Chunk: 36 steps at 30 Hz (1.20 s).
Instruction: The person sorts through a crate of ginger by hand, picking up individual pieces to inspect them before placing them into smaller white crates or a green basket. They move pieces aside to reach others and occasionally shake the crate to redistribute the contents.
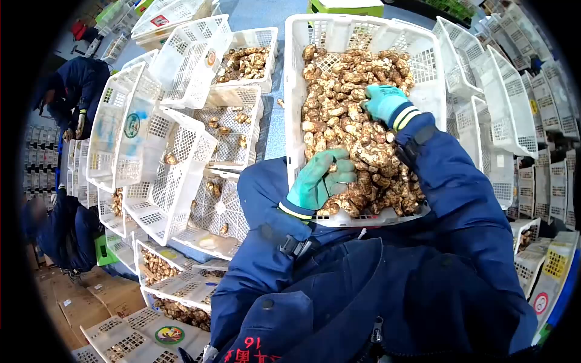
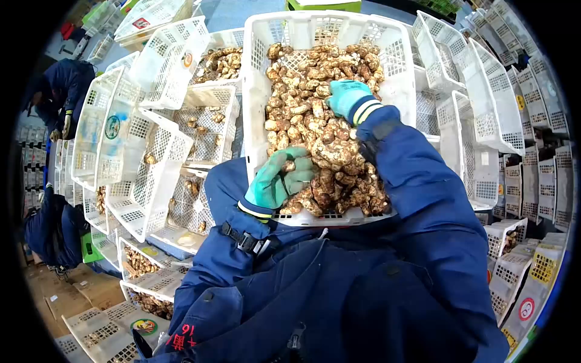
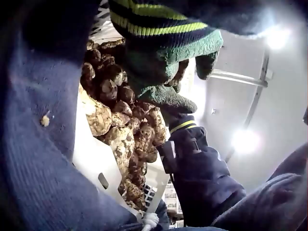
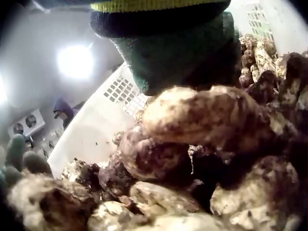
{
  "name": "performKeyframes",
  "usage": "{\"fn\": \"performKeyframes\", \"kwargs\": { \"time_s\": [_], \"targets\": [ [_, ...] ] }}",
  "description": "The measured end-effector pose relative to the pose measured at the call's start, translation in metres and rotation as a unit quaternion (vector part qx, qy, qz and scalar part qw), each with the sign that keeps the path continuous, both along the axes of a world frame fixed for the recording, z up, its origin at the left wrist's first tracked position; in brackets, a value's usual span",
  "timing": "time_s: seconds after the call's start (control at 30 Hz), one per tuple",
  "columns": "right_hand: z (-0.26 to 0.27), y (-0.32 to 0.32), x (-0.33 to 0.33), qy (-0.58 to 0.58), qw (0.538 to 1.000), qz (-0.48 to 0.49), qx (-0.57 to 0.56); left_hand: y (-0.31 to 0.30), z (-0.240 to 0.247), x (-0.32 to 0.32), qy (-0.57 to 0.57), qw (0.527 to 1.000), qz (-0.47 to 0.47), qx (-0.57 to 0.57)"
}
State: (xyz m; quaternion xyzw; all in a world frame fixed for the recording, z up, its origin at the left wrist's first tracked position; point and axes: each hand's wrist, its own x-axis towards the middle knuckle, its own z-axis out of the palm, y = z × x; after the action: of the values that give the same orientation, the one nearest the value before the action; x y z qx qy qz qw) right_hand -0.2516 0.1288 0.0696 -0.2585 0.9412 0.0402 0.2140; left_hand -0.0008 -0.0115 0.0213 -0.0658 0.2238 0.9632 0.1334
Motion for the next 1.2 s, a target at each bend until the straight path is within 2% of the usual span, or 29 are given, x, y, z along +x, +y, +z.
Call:
{"fn": "performKeyframes", "kwargs": {
  "time_s": [0.03, 0.1, 0.17, 0.2, 0.23, 0.27, 0.33, 0.37, 0.4, 0.43, 0.47, 0.5, 0.6, 0.63, 0.7, 0.73, 0.77, 0.83, 0.87, 0.9, 0.97, 1.0, 1.03, 1.07, 1.1, 1.17, 1.2],
  "targets": [
    [0.004, 0.006, 0.005, 0.040, 0.998, -0.003, -0.043, -0.001, -0.005, 0.002, -0.020, 1.000, 0.002, -0.011],
    [0.031, 0.018, 0.022, -0.058, 0.984, -0.116, -0.120, 0.002, -0.017, 0.003, -0.041, 0.999, 0.014, -0.032],
    [0.041, 0.022, 0.046, -0.175, 0.960, -0.121, -0.184, 0.001, -0.015, 0.001, -0.047, 0.998, -0.020, -0.044],
    [0.044, 0.023, 0.057, -0.187, 0.963, -0.014, -0.192, 0.002, 0.005, 0.000, -0.028, 0.998, -0.016, -0.060],
    [0.044, 0.024, 0.063, -0.197, 0.956, 0.094, -0.199, 0.005, 0.031, -0.003, -0.035, 0.999, -0.006, -0.030],
    [0.038, 0.024, 0.061, -0.164, 0.949, 0.148, -0.226, 0.006, 0.029, -0.002, -0.020, 1.000, -0.002, 0.002],
    [0.038, 0.007, 0.045, -0.065, 0.964, 0.078, -0.246, 0.002, 0.016, -0.001, 0.005, 0.999, -0.013, 0.031],
    [0.021, -0.006, 0.026, -0.007, 0.967, -0.030, -0.253, -0.002, 0.009, 0.000, 0.012, 0.999, -0.029, 0.030],
    [0.015, -0.020, 0.007, 0.010, 0.988, 0.018, -0.156, -0.002, 0.017, 0.004, -0.049, 0.998, -0.014, -0.048],
    [0.012, -0.032, -0.002, 0.027, 0.996, 0.064, -0.057, 0.001, 0.023, 0.004, -0.038, 0.999, -0.017, -0.028],
    [0.005, -0.039, -0.002, 0.054, 0.995, 0.086, -0.016, 0.000, 0.021, 0.003, -0.038, 0.999, -0.029, -0.016],
    [0.002, -0.046, -0.004, 0.025, 0.997, 0.075, 0.026, -0.002, 0.017, 0.003, -0.037, 0.999, -0.039, -0.004],
    [-0.017, -0.047, -0.013, 0.045, 0.995, 0.090, 0.009, -0.003, 0.010, 0.005, -0.028, 0.999, -0.025, -0.025],
    [-0.014, -0.045, -0.016, 0.017, 0.999, 0.046, 0.001, -0.002, 0.007, 0.003, -0.024, 0.999, -0.027, -0.022],
    [-0.002, -0.023, -0.025, -0.025, 0.998, 0.038, -0.053, -0.001, -0.001, 0.001, -0.015, 0.999, -0.026, -0.014],
    [0.014, -0.008, -0.016, -0.082, 0.981, -0.039, -0.174, -0.001, -0.003, 0.000, -0.009, 0.996, -0.032, -0.078],
    [0.008, 0.007, -0.020, -0.035, 0.975, -0.055, -0.212, -0.001, -0.003, 0.001, 0.006, 0.997, -0.018, -0.071],
    [0.022, 0.026, -0.001, -0.036, 0.956, -0.055, -0.285, 0.001, 0.008, 0.000, 0.039, 0.997, 0.002, -0.059],
    [0.035, 0.028, 0.019, -0.126, 0.945, -0.107, -0.282, 0.002, 0.019, 0.000, -0.013, 0.996, 0.000, -0.085],
    [0.061, 0.020, 0.046, -0.216, 0.923, -0.159, -0.277, 0.003, 0.012, -0.006, -0.042, 0.999, 0.003, -0.034],
    [0.052, 0.019, 0.061, -0.183, 0.946, 0.038, -0.263, 0.005, 0.025, -0.007, -0.046, 0.998, 0.004, 0.034],
    [0.047, 0.019, 0.068, -0.156, 0.943, 0.130, -0.264, 0.005, 0.022, -0.006, -0.031, 0.999, 0.004, 0.030],
    [0.056, 0.009, 0.075, -0.242, 0.941, -0.027, -0.234, 0.005, 0.022, -0.006, -0.015, 1.000, 0.005, 0.026],
    [0.049, 0.010, 0.055, -0.196, 0.944, -0.064, -0.259, 0.006, 0.025, 0.000, -0.045, 0.999, 0.024, -0.015],
    [0.017, 0.020, 0.026, 0.007, 0.975, 0.014, -0.221, 0.006, 0.016, 0.002, -0.026, 0.999, 0.027, -0.038],
    [0.006, 0.018, 0.002, 0.010, 0.991, 0.127, -0.039, 0.004, -0.013, 0.003, 0.010, 0.996, 0.033, -0.085],
    [0.002, 0.013, 0.002, -0.013, 0.978, 0.207, -0.024, -0.002, -0.005, 0.002, -0.014, 1.000, -0.002, 0.008]
  ]
}}
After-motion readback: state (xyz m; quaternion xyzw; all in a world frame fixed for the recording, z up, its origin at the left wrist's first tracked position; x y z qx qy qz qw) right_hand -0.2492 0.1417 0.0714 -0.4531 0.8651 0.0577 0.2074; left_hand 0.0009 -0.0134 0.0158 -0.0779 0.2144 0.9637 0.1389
